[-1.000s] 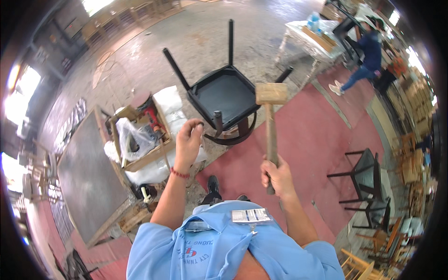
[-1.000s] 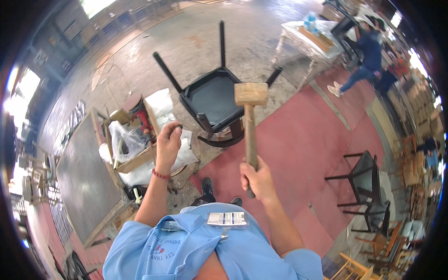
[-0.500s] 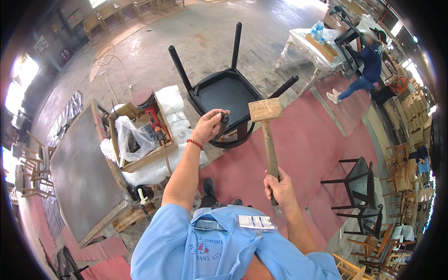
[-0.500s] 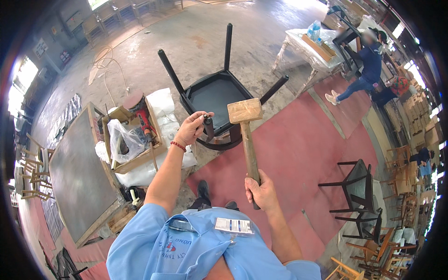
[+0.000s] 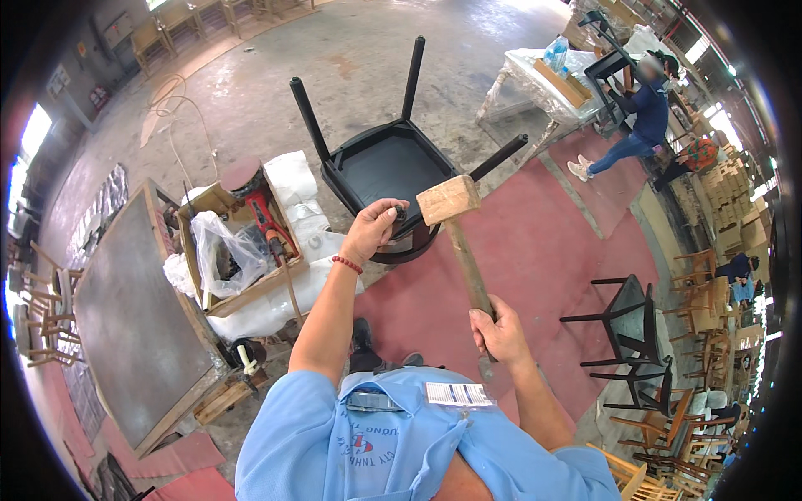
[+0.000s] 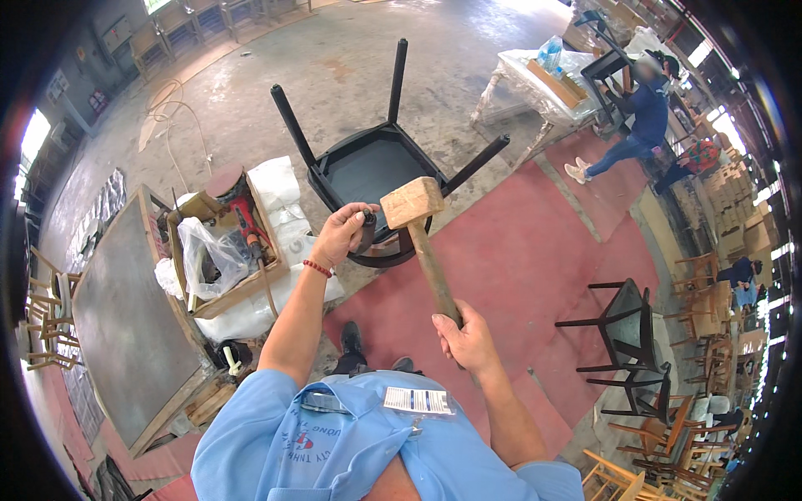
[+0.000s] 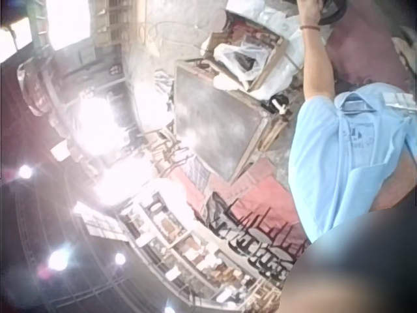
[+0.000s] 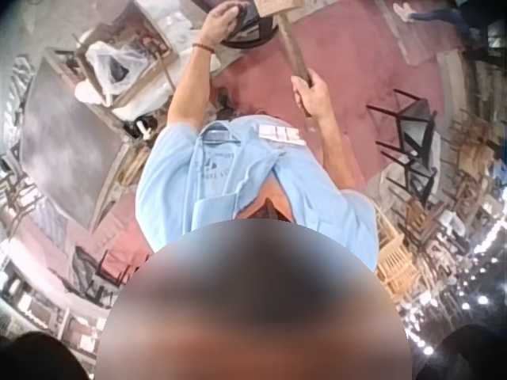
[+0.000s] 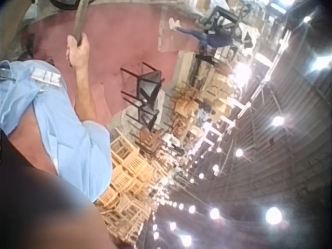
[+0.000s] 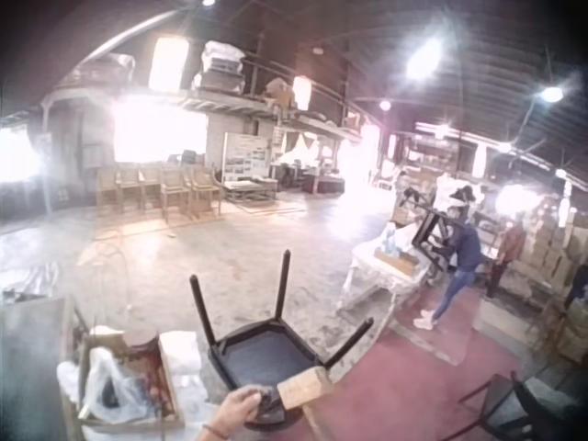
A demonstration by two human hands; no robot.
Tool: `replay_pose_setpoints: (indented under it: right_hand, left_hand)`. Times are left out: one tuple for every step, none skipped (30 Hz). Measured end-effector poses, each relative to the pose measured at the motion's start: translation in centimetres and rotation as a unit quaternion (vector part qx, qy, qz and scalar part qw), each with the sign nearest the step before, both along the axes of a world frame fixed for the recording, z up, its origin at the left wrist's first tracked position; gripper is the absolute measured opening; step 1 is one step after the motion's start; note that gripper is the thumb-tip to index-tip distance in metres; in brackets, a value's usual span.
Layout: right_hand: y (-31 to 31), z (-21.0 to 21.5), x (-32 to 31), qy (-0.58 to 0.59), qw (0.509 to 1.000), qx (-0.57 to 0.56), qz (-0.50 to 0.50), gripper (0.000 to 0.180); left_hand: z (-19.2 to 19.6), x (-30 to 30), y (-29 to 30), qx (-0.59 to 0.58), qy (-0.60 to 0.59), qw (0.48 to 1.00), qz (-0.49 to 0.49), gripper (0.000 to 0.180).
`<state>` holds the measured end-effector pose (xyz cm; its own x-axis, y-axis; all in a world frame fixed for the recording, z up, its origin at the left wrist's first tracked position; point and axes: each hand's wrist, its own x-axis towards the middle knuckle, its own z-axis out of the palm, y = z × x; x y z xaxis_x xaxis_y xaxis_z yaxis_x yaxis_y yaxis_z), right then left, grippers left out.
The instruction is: The person picks up a black chair, places it upside down on a workbench, and uses a rubber mallet to tap plastic caps onto the chair legs. The person repeats this process for multiple chairs in a workshop setting.
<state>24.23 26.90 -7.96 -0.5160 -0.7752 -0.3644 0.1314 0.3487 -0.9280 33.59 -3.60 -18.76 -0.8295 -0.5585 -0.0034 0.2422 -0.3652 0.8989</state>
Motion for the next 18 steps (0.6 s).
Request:
replay_pose_setpoints:
  right_hand:
    - [-0.2, 0.1, 0.0, 0.016, 1.000, 0.000, 0.007, 0.033]
    - [-0.4, 0.3, 0.0, 0.033, 0.999, 0.001, 0.014, 0.032]
    - [-0.6, 0.5, 0.0, 0.054, 0.998, 0.004, 0.017, 0.031]
    - [-0.8, 0.6, -0.1, 0.066, 0.998, 0.002, 0.021, 0.033]
    - [-0.9, 0.8, -0.2, 0.083, 0.996, 0.002, 0.022, 0.036]
    - [-1.1, 0.9, -0.3, 0.100, 0.995, 0.002, 0.023, 0.040]
    - [-1.1, 1.1, -0.5, 0.126, 0.992, 0.014, 0.027, 0.042]
    - [-1.2, 1.3, -0.7, 0.152, 0.988, 0.026, 0.032, 0.044]
    - [-1.2, 1.4, -0.8, 0.179, 0.982, 0.047, 0.034, 0.046]
    - [-1.3, 1.5, -1.0, 0.201, 0.978, 0.030, 0.038, 0.047]
    - [-1.4, 1.5, -1.0, 0.224, 0.974, 0.021, 0.039, 0.047]
    - [-1.5, 1.6, -1.1, 0.249, 0.967, 0.029, 0.041, 0.048]
    - [-1.5, 1.6, -1.2, 0.246, 0.968, 0.025, 0.044, 0.048]
    - [-1.6, 1.7, -1.2, 0.245, 0.968, 0.038, 0.047, 0.049]
    - [-1.7, 1.8, -1.2, 0.245, 0.967, 0.051, 0.049, 0.050]
    - [-1.8, 1.8, -1.2, 0.252, 0.965, 0.047, 0.050, 0.050]
    - [-1.8, 1.9, -1.2, 0.259, 0.964, 0.044, 0.050, 0.050]
    - [-1.9, 2.0, -1.2, 0.264, 0.961, 0.061, 0.050, 0.050]
  left_hand:
    - [-0.1, 0.0, 0.1, -0.006, -0.001, 1.000, 0.004, 0.025]
    - [-0.1, -0.1, 0.1, -0.011, 0.001, 1.000, 0.004, 0.024]
    - [-0.2, -0.1, 0.1, -0.020, -0.004, 1.000, 0.009, 0.024]
    - [-0.3, -0.1, 0.1, -0.027, -0.007, 1.000, 0.011, 0.024]
    - [-0.3, -0.1, 0.2, -0.035, -0.009, 0.999, 0.010, 0.024]
    - [-0.4, -0.1, 0.2, -0.035, -0.012, 0.999, 0.012, 0.023]
    - [-0.4, -0.1, 0.2, -0.035, -0.015, 0.999, 0.012, 0.023]
    - [-0.4, -0.1, 0.2, -0.034, -0.024, 0.999, 0.017, 0.023]
    - [-0.4, -0.2, 0.2, -0.035, -0.014, 0.999, 0.014, 0.022]
    - [-0.4, -0.2, 0.3, -0.036, -0.011, 0.999, 0.017, 0.022]
    - [-0.4, -0.2, 0.3, -0.038, -0.005, 0.999, 0.019, 0.021]
    - [-0.4, -0.2, 0.3, -0.038, 0.000, 0.999, 0.022, 0.021]
    - [-0.4, -0.3, 0.4, -0.038, 0.008, 0.999, 0.023, 0.021]
    - [-0.4, -0.3, 0.4, -0.039, 0.016, 0.999, 0.022, 0.021]
    - [-0.4, -0.3, 0.4, -0.036, 0.017, 0.999, 0.020, 0.020]
    - [-0.4, -0.3, 0.4, -0.033, 0.017, 0.999, 0.017, 0.020]
    - [-0.3, -0.2, 0.3, -0.029, 0.017, 0.999, 0.015, 0.020]
    - [-0.3, -0.2, 0.3, -0.029, 0.017, 0.999, 0.014, 0.020]
